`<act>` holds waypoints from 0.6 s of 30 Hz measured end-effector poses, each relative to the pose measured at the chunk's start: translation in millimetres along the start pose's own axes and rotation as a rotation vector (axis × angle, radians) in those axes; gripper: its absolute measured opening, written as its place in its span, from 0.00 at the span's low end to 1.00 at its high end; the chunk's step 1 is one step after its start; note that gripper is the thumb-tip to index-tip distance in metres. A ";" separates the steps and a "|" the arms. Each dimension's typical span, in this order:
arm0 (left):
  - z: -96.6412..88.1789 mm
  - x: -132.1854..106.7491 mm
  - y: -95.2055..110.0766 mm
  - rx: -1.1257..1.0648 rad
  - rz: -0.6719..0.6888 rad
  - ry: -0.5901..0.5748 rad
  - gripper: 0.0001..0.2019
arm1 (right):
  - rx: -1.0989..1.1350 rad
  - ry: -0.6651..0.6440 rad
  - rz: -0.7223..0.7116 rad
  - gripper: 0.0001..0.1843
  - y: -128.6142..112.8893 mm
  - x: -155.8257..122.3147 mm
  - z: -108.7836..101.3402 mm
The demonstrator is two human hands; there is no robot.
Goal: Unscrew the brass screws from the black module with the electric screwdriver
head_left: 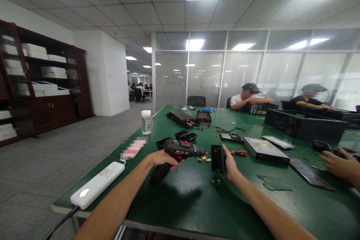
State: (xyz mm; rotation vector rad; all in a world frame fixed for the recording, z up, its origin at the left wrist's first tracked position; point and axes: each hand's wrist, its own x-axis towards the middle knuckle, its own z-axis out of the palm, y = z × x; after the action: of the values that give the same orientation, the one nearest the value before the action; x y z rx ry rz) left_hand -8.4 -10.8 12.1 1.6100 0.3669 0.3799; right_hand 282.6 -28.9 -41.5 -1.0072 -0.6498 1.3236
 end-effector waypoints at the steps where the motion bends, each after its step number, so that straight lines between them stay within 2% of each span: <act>1: -0.1 0.0 -0.2 0.000 0.000 0.004 0.15 | 0.003 -0.001 0.002 0.21 -0.2 -0.3 0.4; 18: -4.2 2.1 -4.3 0.018 0.011 0.001 0.17 | 0.005 -0.007 0.015 0.21 -1.6 0.5 1.0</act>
State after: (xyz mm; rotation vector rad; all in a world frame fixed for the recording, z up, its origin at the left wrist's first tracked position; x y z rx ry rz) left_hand -8.5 -5.8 8.2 1.6305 0.3632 0.3870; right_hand 282.6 -28.1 -39.7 -1.0052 -0.6449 1.3418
